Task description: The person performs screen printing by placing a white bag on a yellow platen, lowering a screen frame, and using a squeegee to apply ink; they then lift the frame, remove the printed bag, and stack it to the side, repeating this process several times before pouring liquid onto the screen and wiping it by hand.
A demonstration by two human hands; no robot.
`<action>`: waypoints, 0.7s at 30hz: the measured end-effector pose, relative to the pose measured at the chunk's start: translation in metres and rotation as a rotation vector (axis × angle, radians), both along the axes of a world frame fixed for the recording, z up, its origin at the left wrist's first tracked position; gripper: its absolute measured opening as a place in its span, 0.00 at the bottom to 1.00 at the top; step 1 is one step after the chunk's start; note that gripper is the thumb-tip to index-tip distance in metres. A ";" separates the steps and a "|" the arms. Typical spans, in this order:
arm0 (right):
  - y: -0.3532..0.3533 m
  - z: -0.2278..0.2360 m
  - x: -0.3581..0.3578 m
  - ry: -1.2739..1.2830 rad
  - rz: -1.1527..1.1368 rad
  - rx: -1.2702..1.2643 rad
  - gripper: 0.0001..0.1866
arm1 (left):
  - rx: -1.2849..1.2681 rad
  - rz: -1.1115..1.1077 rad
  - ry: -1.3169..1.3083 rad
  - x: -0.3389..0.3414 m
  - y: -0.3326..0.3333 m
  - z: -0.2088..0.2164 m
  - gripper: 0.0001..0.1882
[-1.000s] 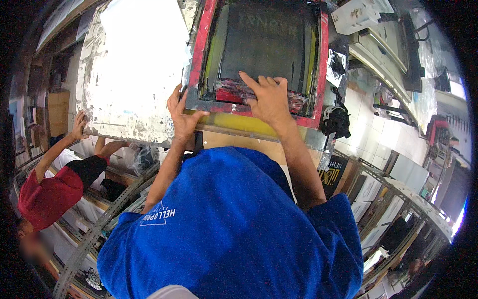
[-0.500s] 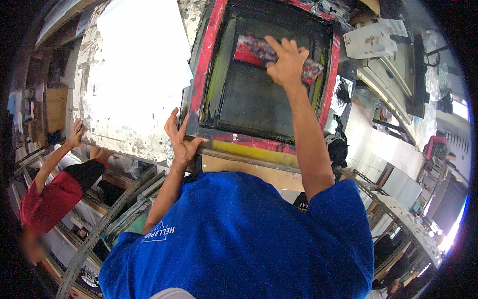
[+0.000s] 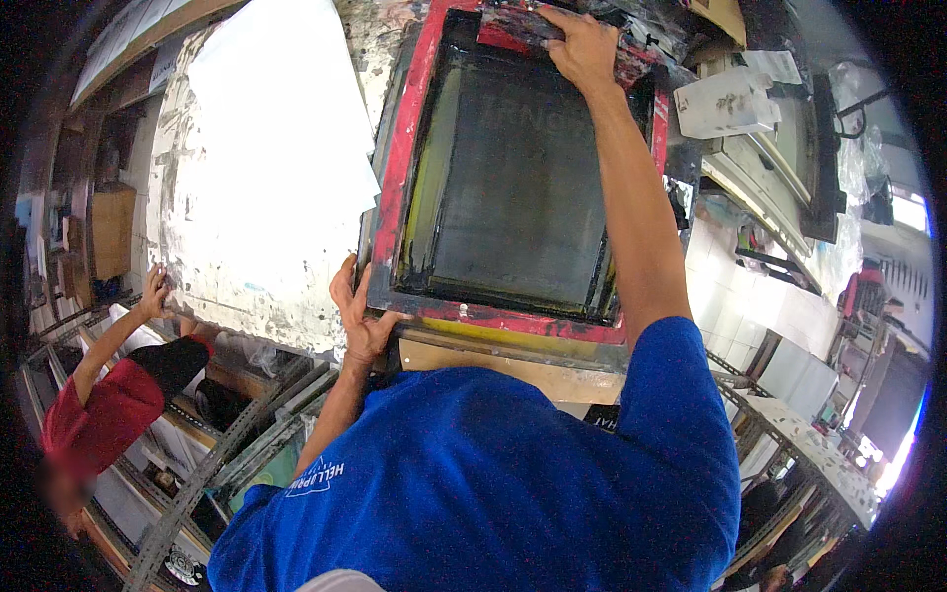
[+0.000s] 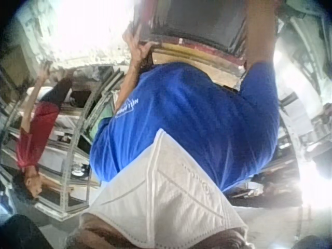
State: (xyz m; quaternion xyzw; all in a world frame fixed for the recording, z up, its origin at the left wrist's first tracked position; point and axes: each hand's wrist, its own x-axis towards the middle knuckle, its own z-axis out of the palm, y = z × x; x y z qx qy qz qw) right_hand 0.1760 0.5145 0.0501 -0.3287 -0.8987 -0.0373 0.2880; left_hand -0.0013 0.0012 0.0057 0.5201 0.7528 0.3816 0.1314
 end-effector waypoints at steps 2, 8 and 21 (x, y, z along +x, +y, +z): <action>0.010 -0.011 0.004 0.046 0.037 -0.022 0.32 | 0.005 -0.026 0.007 -0.002 0.000 -0.001 0.49; -0.017 0.035 0.018 0.259 -0.013 -0.405 0.27 | -0.022 -0.002 -0.084 0.003 -0.007 -0.001 0.51; -0.309 0.179 0.068 0.095 -0.002 -0.553 0.35 | 0.491 0.083 -0.187 0.008 0.032 0.057 0.52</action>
